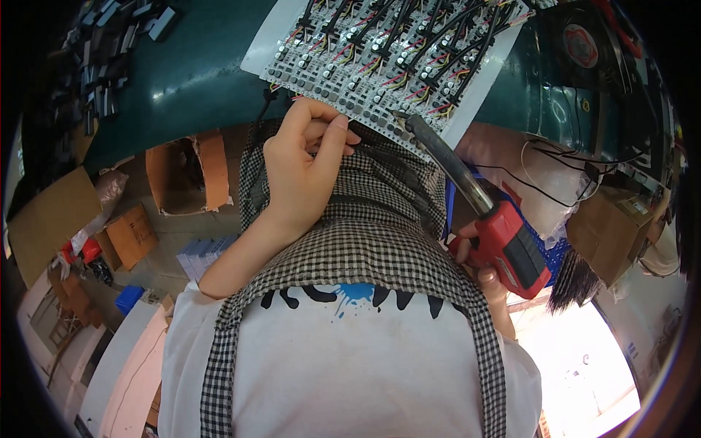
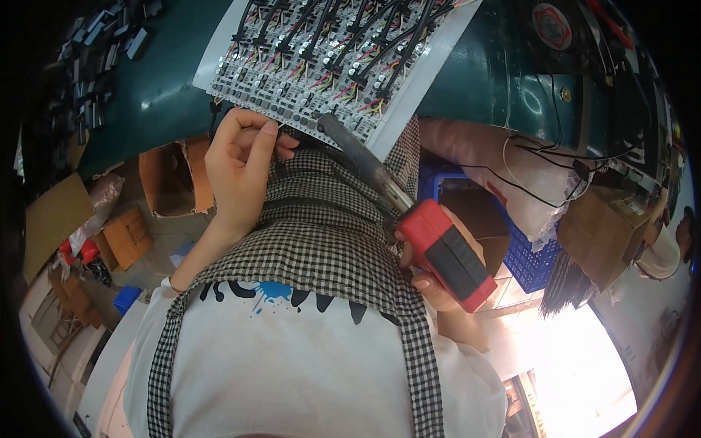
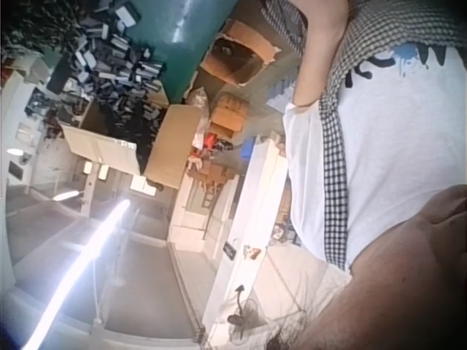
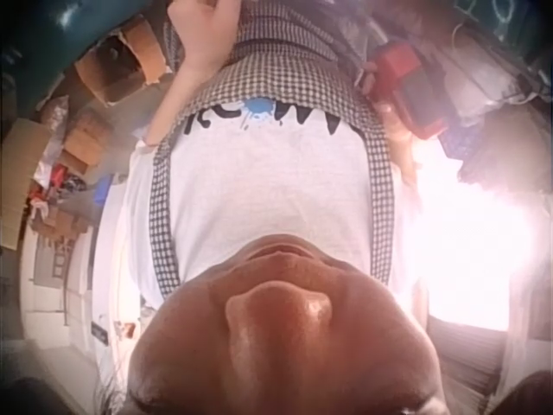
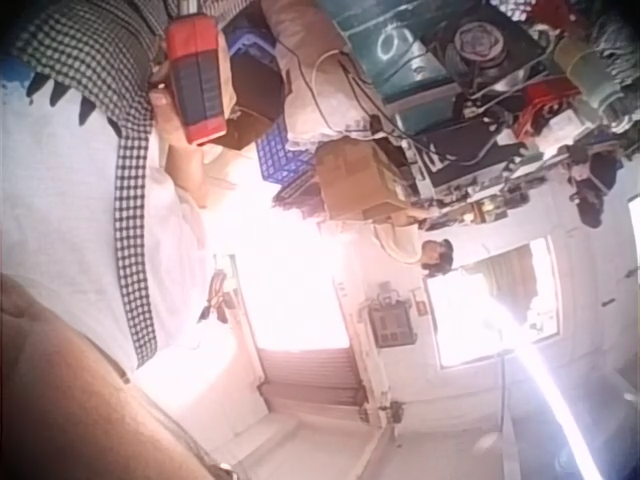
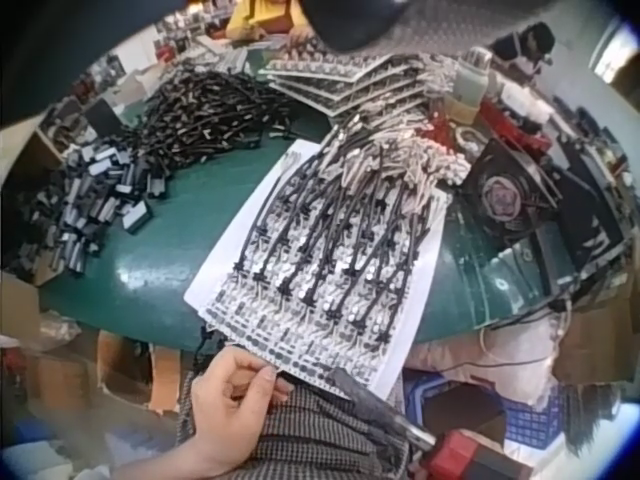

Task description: The person secures components on an electrical board using a hot glue gun.

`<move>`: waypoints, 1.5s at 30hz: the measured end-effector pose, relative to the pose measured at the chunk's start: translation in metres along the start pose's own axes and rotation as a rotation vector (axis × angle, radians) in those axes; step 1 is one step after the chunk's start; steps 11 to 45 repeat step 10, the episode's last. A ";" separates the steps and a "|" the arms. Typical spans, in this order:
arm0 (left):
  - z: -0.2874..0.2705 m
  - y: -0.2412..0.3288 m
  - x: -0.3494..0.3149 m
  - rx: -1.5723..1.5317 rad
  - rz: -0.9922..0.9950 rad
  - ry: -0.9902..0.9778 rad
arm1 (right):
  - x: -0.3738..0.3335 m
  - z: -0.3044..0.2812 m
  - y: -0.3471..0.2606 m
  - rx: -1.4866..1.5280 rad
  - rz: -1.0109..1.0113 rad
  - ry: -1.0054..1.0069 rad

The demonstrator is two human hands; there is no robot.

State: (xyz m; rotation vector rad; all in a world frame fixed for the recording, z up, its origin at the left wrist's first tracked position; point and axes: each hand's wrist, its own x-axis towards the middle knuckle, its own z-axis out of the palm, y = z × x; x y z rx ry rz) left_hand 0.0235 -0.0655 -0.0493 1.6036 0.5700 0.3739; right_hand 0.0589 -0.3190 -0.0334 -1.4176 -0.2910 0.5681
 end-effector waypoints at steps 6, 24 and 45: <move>-0.001 -0.002 0.000 -0.076 -0.057 -0.036 | 0.000 -0.001 0.000 -0.011 -0.011 0.020; -0.008 -0.001 -0.001 0.193 -0.065 -0.086 | -0.006 -0.010 0.009 -0.030 0.006 -0.040; -0.008 -0.001 -0.001 0.193 -0.065 -0.086 | -0.006 -0.010 0.009 -0.030 0.006 -0.040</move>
